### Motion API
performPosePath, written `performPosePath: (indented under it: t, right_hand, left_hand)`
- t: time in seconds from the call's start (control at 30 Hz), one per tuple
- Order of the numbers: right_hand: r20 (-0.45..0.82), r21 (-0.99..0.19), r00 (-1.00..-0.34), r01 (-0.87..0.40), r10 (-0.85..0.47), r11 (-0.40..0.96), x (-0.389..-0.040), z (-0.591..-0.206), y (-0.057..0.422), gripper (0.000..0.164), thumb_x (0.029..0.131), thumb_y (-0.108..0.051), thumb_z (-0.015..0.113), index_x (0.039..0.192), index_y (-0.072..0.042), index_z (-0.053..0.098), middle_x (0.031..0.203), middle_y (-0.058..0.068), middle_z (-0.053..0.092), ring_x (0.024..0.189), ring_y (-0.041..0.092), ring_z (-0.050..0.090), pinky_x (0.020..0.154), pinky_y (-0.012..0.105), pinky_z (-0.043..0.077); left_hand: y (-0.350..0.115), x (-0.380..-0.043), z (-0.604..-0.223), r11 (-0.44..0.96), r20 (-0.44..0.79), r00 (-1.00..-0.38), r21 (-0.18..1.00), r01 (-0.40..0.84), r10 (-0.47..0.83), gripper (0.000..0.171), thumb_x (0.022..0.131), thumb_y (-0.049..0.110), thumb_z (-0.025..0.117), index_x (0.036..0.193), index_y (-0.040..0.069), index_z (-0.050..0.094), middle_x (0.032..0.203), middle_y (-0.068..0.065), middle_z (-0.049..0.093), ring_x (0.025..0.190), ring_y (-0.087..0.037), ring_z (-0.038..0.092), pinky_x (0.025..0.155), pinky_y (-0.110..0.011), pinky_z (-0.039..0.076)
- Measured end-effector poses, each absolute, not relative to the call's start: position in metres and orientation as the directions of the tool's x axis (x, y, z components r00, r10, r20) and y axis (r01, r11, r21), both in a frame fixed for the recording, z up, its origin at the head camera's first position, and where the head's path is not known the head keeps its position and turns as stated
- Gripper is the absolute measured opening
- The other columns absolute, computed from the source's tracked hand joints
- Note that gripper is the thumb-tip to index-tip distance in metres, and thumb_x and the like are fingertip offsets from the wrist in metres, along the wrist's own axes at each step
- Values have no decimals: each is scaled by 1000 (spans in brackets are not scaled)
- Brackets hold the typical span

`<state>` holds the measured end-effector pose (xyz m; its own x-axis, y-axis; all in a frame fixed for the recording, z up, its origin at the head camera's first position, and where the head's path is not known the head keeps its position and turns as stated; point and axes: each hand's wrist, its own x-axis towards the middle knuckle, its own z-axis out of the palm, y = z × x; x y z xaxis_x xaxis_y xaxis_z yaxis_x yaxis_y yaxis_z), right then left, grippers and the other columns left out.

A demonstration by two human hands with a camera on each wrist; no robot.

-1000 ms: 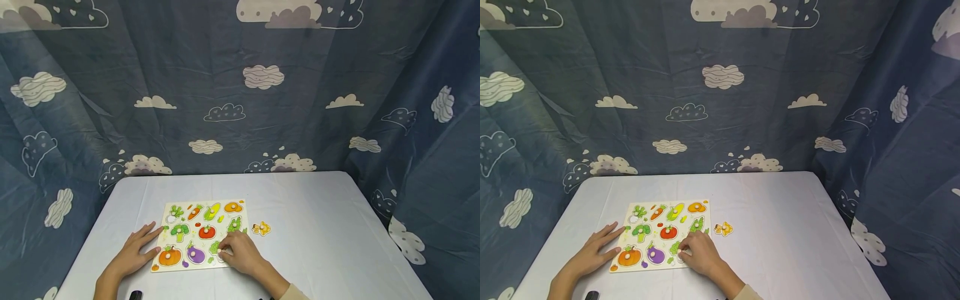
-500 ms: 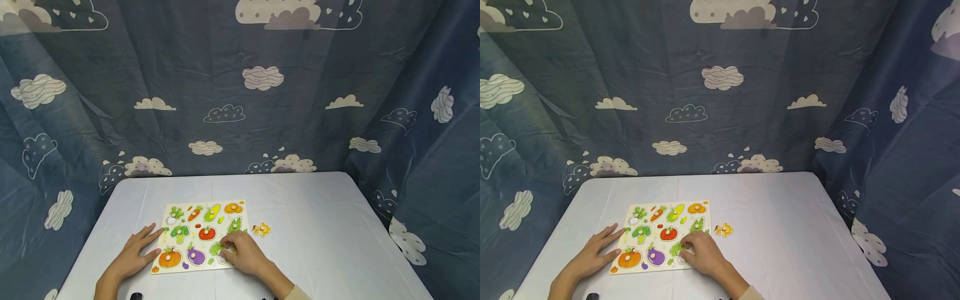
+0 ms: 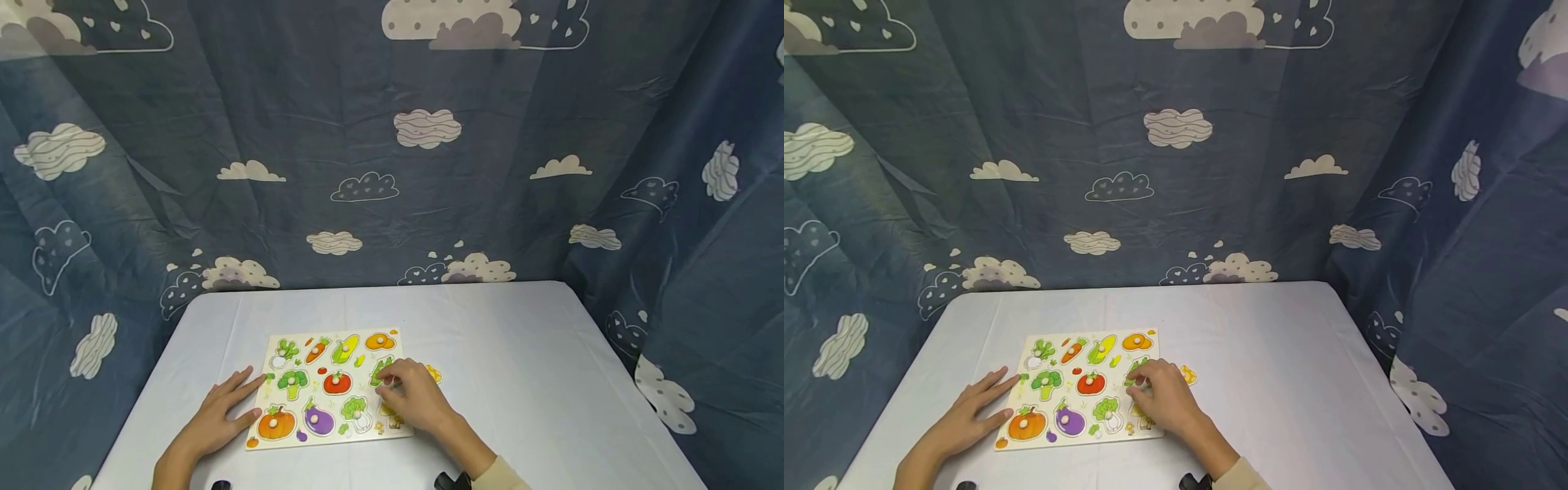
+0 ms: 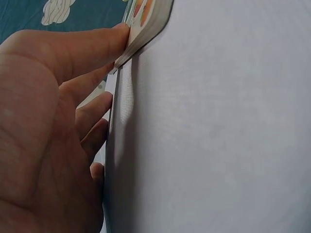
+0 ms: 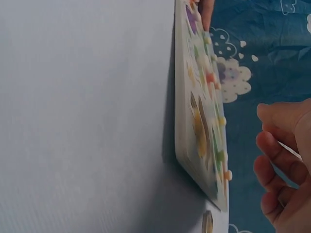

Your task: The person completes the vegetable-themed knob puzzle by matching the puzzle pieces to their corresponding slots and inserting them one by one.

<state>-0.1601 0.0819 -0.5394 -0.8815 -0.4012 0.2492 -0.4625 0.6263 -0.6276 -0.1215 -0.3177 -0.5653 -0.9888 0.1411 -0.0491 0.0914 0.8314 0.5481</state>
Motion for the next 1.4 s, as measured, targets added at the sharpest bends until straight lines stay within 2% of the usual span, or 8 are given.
performPosePath:
  t: [0.47,0.67,0.93,1.17,1.4]
  right_hand:
    - [340,-598,-900,-431,-274,675,-172,-537,112,15,84,-19,86,97,-15,78,80,-13,66,77,15,63,74,26,49]
    - [307,-602,-925,-370,-222,708,-177,-540,125,14,85,-21,86,96,-16,78,79,-15,64,77,12,60,71,24,51]
    - [268,-615,-952,-286,-146,735,-182,-548,142,15,83,-24,88,94,-18,78,78,-16,64,79,10,60,73,27,51]
    - [245,-586,-962,-242,-116,773,-185,-553,152,18,83,-25,88,95,-14,79,80,-10,68,80,12,60,74,31,51]
    - [226,-542,-970,-198,-86,816,-185,-558,161,20,82,-30,88,93,-15,79,79,-7,69,76,12,56,72,30,47]
  left_hand:
    - [-319,-123,-568,825,-56,-988,558,88,143,67,89,49,71,149,21,57,165,-19,37,153,-50,23,121,-75,11]
    - [-320,-123,-568,822,-44,-988,561,97,147,67,90,50,71,148,21,58,164,-19,38,153,-51,24,121,-75,12]
    - [-319,-122,-568,817,-32,-987,566,112,157,66,90,48,71,148,20,58,163,-20,39,152,-52,26,120,-76,12]
    - [-319,-122,-569,820,-35,-988,563,103,148,66,90,49,71,148,21,58,164,-19,38,152,-50,25,121,-76,12]
    - [-319,-121,-569,827,-28,-988,552,110,150,65,90,49,71,148,22,58,163,-18,40,152,-50,26,120,-76,14]
